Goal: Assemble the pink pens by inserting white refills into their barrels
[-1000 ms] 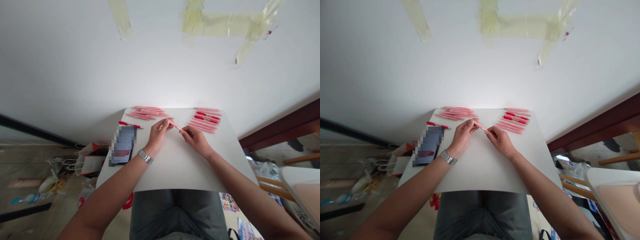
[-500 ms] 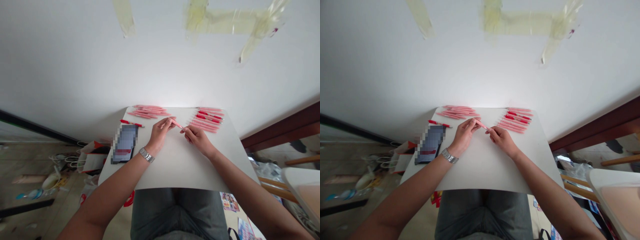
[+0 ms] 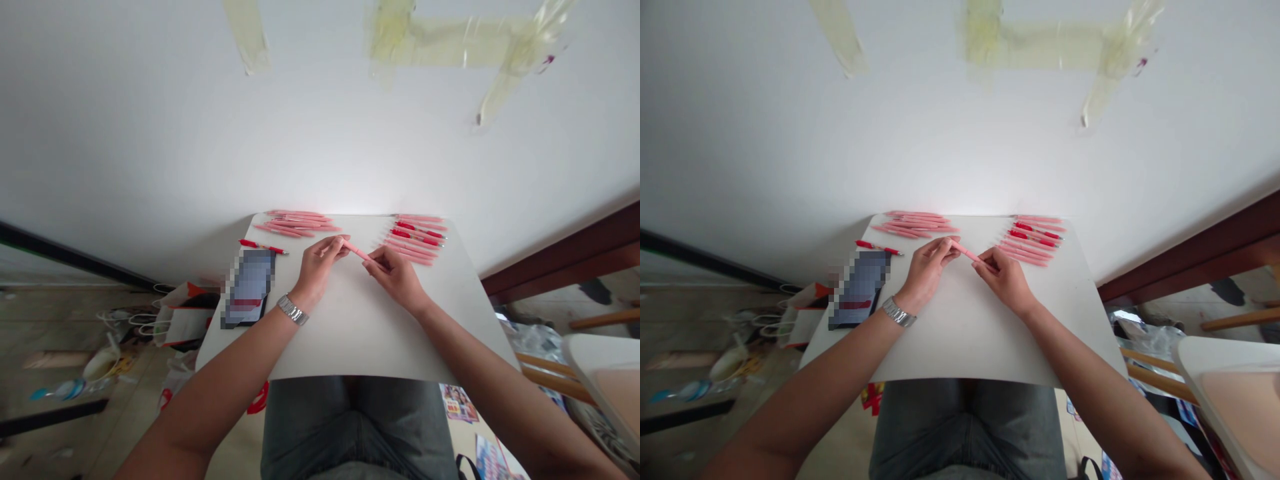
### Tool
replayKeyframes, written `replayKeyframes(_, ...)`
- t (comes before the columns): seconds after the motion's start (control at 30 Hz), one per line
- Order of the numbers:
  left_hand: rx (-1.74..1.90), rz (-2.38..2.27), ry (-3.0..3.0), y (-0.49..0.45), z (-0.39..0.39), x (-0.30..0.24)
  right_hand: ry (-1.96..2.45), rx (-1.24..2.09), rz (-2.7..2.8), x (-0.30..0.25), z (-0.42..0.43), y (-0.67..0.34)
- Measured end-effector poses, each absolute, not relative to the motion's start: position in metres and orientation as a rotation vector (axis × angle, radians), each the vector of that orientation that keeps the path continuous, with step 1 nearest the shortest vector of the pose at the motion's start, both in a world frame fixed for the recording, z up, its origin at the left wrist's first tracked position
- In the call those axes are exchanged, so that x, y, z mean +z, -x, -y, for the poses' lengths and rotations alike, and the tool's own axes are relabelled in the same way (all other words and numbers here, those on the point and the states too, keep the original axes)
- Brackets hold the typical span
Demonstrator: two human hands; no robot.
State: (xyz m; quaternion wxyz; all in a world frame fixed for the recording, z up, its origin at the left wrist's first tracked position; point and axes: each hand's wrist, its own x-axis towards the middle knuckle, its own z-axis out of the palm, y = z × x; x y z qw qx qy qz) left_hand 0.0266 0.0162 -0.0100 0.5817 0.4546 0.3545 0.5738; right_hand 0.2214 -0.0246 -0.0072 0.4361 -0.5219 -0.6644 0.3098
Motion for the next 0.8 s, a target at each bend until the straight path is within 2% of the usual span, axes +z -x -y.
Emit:
replayKeyframes(0.27, 1.35, -0.792, -1.022, -0.0261, -0.0181, -0.0068, 1.283, 1.041, 1.578, -0.0034, 0.0272, -0.2214)
replayKeyframes(0.8, 1.357, -0.809, -1.067, -0.0247, -0.0173, -0.0062, 1.231, 1.046, 1.552, -0.0055, 0.0268, -0.2201)
